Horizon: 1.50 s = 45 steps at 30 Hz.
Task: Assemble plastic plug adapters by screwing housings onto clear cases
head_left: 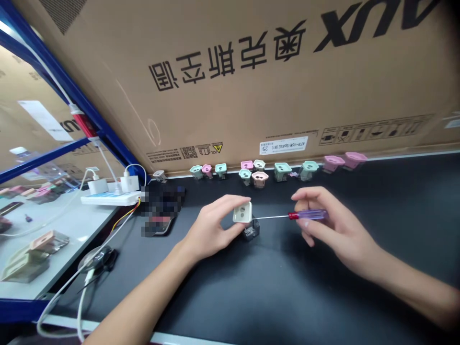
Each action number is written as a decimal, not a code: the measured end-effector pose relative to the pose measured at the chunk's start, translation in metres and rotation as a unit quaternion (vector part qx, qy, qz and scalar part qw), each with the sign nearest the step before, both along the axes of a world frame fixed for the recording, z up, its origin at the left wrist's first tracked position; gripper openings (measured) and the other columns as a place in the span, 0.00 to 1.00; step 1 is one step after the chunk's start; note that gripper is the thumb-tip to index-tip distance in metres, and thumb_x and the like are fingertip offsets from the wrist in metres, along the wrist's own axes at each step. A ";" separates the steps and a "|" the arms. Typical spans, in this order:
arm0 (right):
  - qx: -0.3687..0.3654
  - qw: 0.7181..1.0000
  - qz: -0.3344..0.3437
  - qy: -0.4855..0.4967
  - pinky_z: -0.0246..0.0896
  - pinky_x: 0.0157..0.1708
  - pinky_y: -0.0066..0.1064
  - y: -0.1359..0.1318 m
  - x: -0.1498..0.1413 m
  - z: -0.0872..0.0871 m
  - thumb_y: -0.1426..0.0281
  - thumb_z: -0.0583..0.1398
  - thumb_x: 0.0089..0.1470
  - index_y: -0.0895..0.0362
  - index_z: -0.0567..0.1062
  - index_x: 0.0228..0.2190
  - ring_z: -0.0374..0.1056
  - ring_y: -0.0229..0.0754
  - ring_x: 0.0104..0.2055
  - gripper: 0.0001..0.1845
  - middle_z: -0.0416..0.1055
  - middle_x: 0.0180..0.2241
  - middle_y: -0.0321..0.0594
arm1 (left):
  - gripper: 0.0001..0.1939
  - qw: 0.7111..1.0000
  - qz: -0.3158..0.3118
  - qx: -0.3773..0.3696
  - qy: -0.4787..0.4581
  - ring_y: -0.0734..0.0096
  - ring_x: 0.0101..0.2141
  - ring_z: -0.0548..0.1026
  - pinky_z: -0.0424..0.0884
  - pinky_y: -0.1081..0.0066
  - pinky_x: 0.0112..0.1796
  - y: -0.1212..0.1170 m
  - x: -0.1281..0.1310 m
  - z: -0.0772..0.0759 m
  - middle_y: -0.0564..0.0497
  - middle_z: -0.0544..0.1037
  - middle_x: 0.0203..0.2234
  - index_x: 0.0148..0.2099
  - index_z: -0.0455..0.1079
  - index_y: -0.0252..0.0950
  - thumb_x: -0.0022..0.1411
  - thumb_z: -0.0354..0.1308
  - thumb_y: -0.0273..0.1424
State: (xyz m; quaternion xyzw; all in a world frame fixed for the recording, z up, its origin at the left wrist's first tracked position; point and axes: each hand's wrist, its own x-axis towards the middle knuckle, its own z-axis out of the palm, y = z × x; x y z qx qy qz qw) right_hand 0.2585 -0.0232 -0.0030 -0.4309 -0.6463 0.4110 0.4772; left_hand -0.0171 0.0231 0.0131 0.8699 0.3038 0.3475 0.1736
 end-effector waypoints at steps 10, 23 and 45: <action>-0.044 0.997 -0.014 -0.055 0.59 0.24 0.30 -0.003 0.002 0.001 0.53 0.54 0.69 0.49 0.66 0.51 0.61 0.37 0.21 0.17 0.62 0.22 0.29 | 0.21 1.000 -0.004 -0.005 0.013 0.65 0.53 0.76 0.72 0.66 0.55 -0.001 0.000 -0.002 0.45 0.78 0.53 0.60 0.70 0.38 0.65 0.61 0.25; -0.018 0.995 -0.054 -0.084 0.53 0.24 0.30 -0.001 0.003 0.002 0.53 0.55 0.67 0.50 0.71 0.44 0.55 0.36 0.22 0.15 0.56 0.21 0.29 | 0.20 0.999 0.025 -0.032 -0.014 0.66 0.48 0.78 0.73 0.67 0.54 -0.002 0.001 0.001 0.45 0.79 0.50 0.58 0.73 0.38 0.65 0.64 0.31; 0.062 0.994 -0.041 -0.082 0.60 0.28 0.32 -0.003 0.001 0.003 0.61 0.57 0.66 0.50 0.69 0.46 0.63 0.39 0.27 0.09 0.66 0.29 0.35 | 0.20 0.994 0.011 -0.095 -0.054 0.65 0.47 0.78 0.76 0.67 0.50 0.000 0.002 -0.003 0.44 0.78 0.49 0.58 0.73 0.37 0.64 0.65 0.31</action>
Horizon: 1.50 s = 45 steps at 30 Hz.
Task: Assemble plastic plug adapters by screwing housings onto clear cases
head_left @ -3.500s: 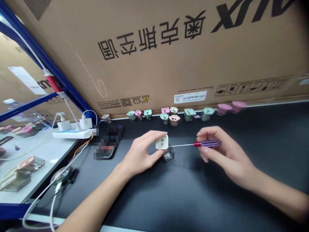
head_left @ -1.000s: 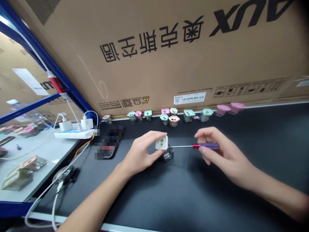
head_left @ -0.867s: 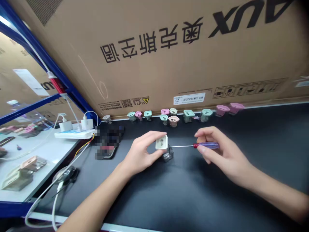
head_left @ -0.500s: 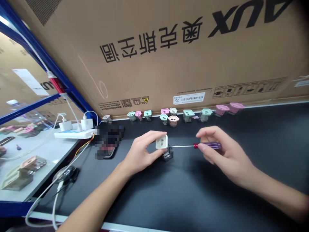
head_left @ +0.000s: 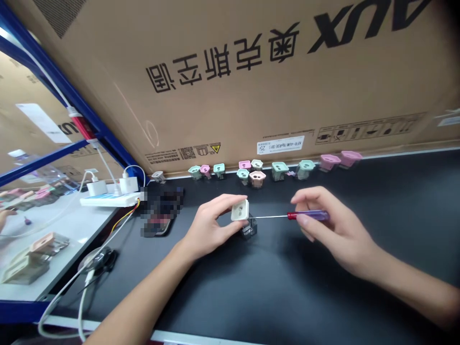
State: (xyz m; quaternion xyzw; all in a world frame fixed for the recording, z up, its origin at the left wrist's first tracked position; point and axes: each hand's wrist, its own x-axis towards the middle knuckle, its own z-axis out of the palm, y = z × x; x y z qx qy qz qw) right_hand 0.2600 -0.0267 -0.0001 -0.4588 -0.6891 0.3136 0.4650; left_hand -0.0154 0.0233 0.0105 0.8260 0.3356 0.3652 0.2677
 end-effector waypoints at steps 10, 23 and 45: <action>-0.068 0.997 0.014 0.017 0.56 0.28 0.33 0.003 -0.001 -0.001 0.56 0.55 0.68 0.49 0.67 0.48 0.58 0.38 0.25 0.13 0.61 0.24 0.30 | 0.20 0.997 0.000 0.066 0.042 0.67 0.49 0.77 0.73 0.68 0.53 0.002 -0.001 0.001 0.46 0.79 0.51 0.58 0.73 0.38 0.65 0.64 0.30; -0.013 0.999 -0.025 -0.025 0.56 0.28 0.32 0.001 -0.001 0.003 0.60 0.56 0.66 0.51 0.68 0.45 0.60 0.38 0.25 0.10 0.64 0.24 0.30 | 0.20 0.996 0.003 0.068 0.061 0.65 0.50 0.77 0.73 0.67 0.53 0.002 -0.004 0.006 0.45 0.78 0.52 0.59 0.72 0.38 0.65 0.63 0.31; 0.003 0.998 -0.012 -0.058 0.60 0.30 0.32 0.003 -0.002 -0.001 0.62 0.56 0.66 0.51 0.69 0.47 0.66 0.40 0.28 0.10 0.70 0.28 0.34 | 0.20 0.996 0.003 0.064 0.062 0.64 0.50 0.77 0.73 0.66 0.53 0.001 -0.003 0.007 0.45 0.79 0.52 0.59 0.72 0.38 0.66 0.63 0.32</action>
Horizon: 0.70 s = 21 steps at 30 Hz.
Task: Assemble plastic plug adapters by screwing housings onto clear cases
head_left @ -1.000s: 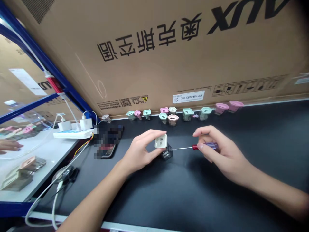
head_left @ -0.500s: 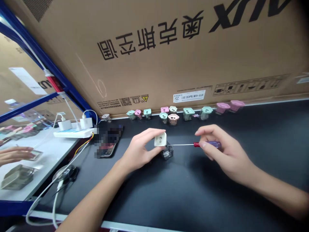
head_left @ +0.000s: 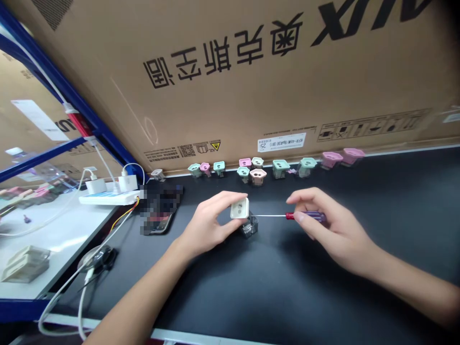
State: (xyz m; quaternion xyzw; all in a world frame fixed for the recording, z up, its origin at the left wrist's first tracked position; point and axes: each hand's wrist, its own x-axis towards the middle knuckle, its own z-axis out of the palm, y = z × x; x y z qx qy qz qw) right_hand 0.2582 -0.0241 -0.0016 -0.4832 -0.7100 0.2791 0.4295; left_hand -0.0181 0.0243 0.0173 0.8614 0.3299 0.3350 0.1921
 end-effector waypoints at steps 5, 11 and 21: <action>0.017 0.999 -0.019 -0.031 0.61 0.30 0.32 -0.001 0.000 0.000 0.64 0.56 0.65 0.50 0.70 0.45 0.66 0.40 0.28 0.08 0.72 0.28 0.35 | 0.20 1.000 0.007 0.004 -0.006 0.65 0.49 0.77 0.74 0.67 0.53 0.001 -0.002 0.000 0.45 0.79 0.51 0.58 0.73 0.38 0.65 0.64 0.32; 0.038 0.998 -0.038 -0.030 0.64 0.33 0.33 0.001 0.003 0.000 0.62 0.57 0.65 0.51 0.72 0.43 0.69 0.41 0.31 0.09 0.74 0.32 0.37 | 0.27 0.990 0.016 -0.090 -0.110 0.64 0.48 0.79 0.75 0.64 0.54 0.001 -0.002 -0.005 0.45 0.79 0.49 0.63 0.67 0.39 0.63 0.66 0.33; 0.048 0.982 -0.009 -0.182 0.70 0.46 0.42 0.050 0.031 -0.023 0.63 0.57 0.64 0.51 0.81 0.46 0.75 0.49 0.46 0.15 0.80 0.45 0.41 | 0.22 0.935 0.003 -0.222 -0.277 0.67 0.41 0.81 0.77 0.68 0.45 0.004 -0.002 -0.001 0.47 0.81 0.42 0.52 0.65 0.38 0.60 0.69 0.35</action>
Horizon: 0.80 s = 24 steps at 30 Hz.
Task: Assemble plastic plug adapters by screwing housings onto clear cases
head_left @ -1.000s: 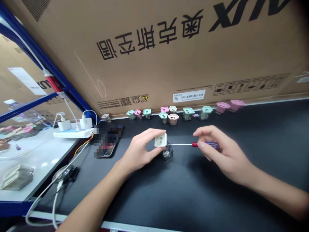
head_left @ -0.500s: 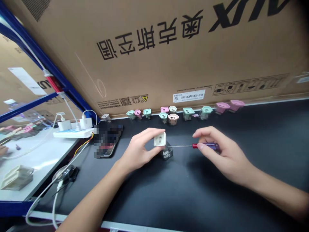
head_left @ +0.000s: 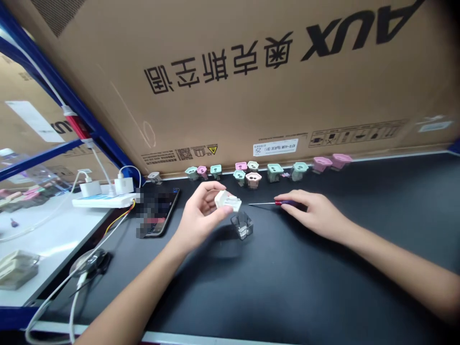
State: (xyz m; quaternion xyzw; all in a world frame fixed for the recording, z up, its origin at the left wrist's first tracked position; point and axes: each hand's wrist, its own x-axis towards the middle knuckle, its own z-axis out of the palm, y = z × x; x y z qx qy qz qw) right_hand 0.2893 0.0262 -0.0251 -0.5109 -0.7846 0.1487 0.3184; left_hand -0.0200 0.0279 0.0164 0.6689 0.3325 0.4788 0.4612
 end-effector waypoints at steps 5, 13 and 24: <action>0.032 0.997 -0.002 -0.066 0.70 0.47 0.46 0.009 0.007 -0.011 0.65 0.59 0.62 0.50 0.82 0.44 0.73 0.51 0.47 0.14 0.80 0.43 0.42 | 0.23 0.990 -0.128 -0.061 0.025 0.70 0.36 0.80 0.75 0.72 0.38 -0.018 0.006 0.005 0.47 0.81 0.39 0.46 0.64 0.38 0.55 0.72 0.33; 0.080 0.992 -0.017 -0.091 0.68 0.51 0.47 0.000 0.001 0.001 0.64 0.58 0.64 0.54 0.78 0.45 0.71 0.51 0.49 0.12 0.77 0.46 0.46 | 0.20 0.943 -0.240 -0.035 0.228 0.71 0.37 0.76 0.72 0.71 0.41 -0.031 0.018 0.009 0.51 0.80 0.38 0.44 0.69 0.37 0.53 0.73 0.35; 0.054 0.990 0.125 0.037 0.70 0.47 0.39 -0.037 -0.029 0.014 0.63 0.64 0.62 0.53 0.75 0.47 0.73 0.46 0.46 0.14 0.77 0.45 0.44 | 0.21 0.982 -0.105 -0.005 0.157 0.71 0.38 0.76 0.70 0.72 0.41 -0.021 0.023 -0.014 0.50 0.79 0.40 0.46 0.63 0.39 0.58 0.70 0.38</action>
